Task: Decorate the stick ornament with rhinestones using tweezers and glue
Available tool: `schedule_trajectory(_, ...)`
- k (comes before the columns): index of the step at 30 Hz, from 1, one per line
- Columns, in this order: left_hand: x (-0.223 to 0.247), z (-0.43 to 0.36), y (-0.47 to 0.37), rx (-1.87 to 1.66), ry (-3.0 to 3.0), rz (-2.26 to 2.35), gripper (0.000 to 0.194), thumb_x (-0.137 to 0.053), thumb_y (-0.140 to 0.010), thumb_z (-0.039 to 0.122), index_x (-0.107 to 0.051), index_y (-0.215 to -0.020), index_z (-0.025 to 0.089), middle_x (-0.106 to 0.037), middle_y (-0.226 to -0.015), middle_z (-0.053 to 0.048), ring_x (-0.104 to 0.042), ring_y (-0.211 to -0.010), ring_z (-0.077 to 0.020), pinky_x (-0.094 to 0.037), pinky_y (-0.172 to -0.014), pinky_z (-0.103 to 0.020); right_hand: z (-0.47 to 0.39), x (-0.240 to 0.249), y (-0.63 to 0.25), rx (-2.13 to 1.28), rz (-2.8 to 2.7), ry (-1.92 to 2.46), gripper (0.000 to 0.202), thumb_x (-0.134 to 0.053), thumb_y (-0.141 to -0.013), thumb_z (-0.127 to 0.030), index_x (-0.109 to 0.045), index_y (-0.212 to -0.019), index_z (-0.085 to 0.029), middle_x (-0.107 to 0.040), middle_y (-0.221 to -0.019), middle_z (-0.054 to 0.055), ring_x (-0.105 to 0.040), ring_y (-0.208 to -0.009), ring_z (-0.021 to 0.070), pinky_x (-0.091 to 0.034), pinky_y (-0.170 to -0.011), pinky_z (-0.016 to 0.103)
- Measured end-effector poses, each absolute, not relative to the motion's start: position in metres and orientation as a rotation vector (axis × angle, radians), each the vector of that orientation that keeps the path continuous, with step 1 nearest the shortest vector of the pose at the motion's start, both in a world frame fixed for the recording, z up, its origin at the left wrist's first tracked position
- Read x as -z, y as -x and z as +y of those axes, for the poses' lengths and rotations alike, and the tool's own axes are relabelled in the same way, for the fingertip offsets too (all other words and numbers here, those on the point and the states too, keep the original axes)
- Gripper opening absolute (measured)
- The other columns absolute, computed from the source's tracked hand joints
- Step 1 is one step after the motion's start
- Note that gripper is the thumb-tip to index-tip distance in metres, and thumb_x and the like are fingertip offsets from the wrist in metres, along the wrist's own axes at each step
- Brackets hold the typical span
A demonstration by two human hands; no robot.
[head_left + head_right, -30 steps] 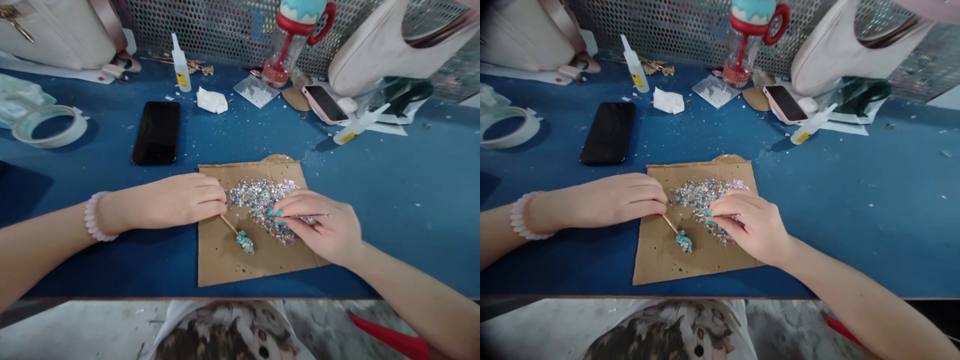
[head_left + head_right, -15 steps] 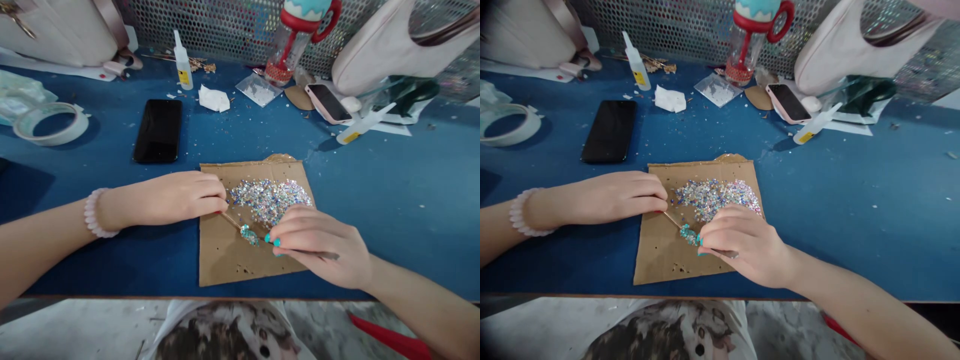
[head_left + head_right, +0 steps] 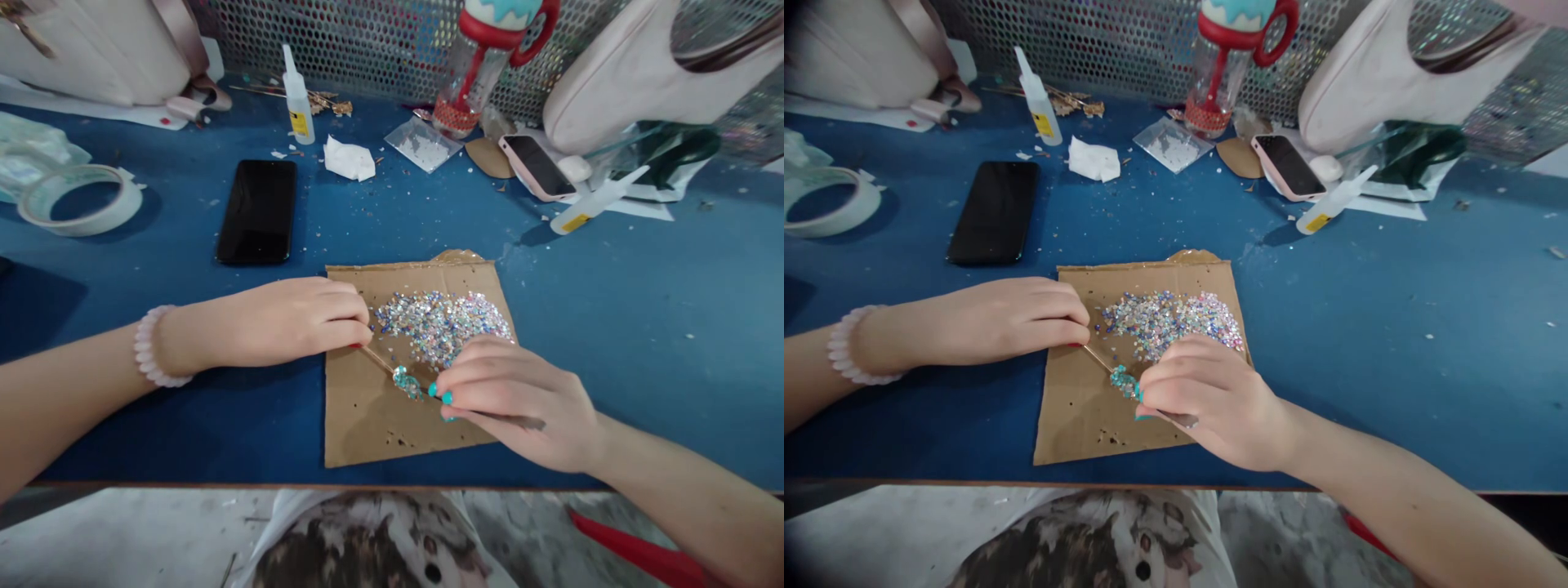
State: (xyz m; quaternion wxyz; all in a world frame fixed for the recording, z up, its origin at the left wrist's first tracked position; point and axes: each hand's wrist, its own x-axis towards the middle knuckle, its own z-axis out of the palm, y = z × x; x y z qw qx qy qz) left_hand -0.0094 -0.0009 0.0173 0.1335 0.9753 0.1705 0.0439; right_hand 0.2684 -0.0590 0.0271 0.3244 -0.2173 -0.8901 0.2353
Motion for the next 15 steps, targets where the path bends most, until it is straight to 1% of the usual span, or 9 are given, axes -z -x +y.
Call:
schedule_trajectory(7, -0.0160, -0.0008, 0.0096, -0.138, -2.773, 0.510, 0.028, -0.035, -0.100, 0.020, -0.062, -0.107, 0.021, -0.062, -0.107, -0.004, -0.052, -0.095, -0.0158, -0.035, -0.082, -0.025, -0.0588, -0.0266, -0.2675, -0.603, -2.335, 0.562, 0.005, -0.059, -0.090, -0.014, -0.060, -0.089, -0.019, -0.072, -0.079, 0.002, -0.066, -0.074, 0.0118, -0.055, -0.075, 0.029)
schedule_trajectory(12, -0.0159, -0.0012, 0.0103, -0.092, -2.813, 0.511, 0.031, -0.031, -0.101, 0.022, -0.061, -0.108, 0.021, -0.062, -0.108, -0.004, -0.052, -0.097, -0.0168, -0.035, -0.084, -0.026, -0.0577, -0.0264, -0.2685, -0.634, -2.321, 0.536, 0.005, -0.058, -0.090, -0.014, -0.060, -0.089, -0.019, -0.072, -0.079, 0.003, -0.066, -0.072, 0.0119, -0.055, -0.071, 0.030)
schedule_trajectory(15, -0.0163, -0.0012, 0.0099, -0.110, -2.851, 0.481, 0.031, -0.030, -0.101, 0.021, -0.061, -0.107, 0.020, -0.061, -0.107, -0.005, -0.052, -0.096, -0.0170, -0.035, -0.083, -0.026, -0.0575, -0.0267, -0.2686, -0.625, -2.331, 0.548, 0.006, -0.058, -0.091, -0.013, -0.060, -0.089, -0.019, -0.072, -0.079, 0.003, -0.066, -0.072, 0.0117, -0.055, -0.072, 0.030)
